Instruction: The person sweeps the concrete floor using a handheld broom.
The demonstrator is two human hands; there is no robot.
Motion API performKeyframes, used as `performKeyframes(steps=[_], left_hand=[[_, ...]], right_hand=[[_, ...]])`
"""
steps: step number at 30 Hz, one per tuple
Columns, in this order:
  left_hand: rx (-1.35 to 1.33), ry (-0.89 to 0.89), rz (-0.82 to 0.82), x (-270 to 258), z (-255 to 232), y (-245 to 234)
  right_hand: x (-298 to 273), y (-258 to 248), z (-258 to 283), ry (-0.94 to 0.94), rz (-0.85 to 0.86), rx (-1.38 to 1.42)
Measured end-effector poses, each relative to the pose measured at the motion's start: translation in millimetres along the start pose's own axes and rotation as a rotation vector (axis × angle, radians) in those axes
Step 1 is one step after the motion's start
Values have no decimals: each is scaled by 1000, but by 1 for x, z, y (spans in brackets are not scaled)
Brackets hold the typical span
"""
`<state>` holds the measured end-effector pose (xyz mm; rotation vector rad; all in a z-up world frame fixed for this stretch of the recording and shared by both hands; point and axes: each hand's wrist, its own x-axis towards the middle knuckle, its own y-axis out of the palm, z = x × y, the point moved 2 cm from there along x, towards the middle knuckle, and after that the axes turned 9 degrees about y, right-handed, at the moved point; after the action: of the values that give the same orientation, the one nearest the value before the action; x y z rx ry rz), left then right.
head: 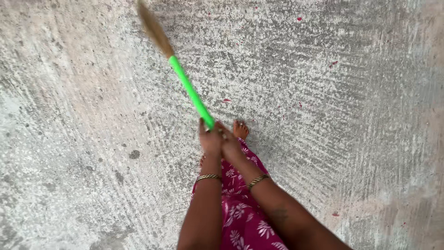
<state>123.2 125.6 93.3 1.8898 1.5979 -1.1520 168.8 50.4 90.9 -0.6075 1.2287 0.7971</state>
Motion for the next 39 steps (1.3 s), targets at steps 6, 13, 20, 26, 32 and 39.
performKeyframes(steps=[6,13,20,26,32,39], left_hand=[[403,279,303,-9,8,128],[437,101,192,43,63,107],[4,188,-331,56,2,52],[411,178,132,-2,-43,139],[412,289,237,24,-12,185],[107,112,-202,87,-34,63]], right_hand=[[-49,-93,54,-79,-158,190],[7,-81,30,-34,-84,29],[43,-45,69,-255,77,-549],[-4,-107,88,-216,-73,177],[-2,-109,101,-287,-59,267],[19,-19,137,32,75,-379]])
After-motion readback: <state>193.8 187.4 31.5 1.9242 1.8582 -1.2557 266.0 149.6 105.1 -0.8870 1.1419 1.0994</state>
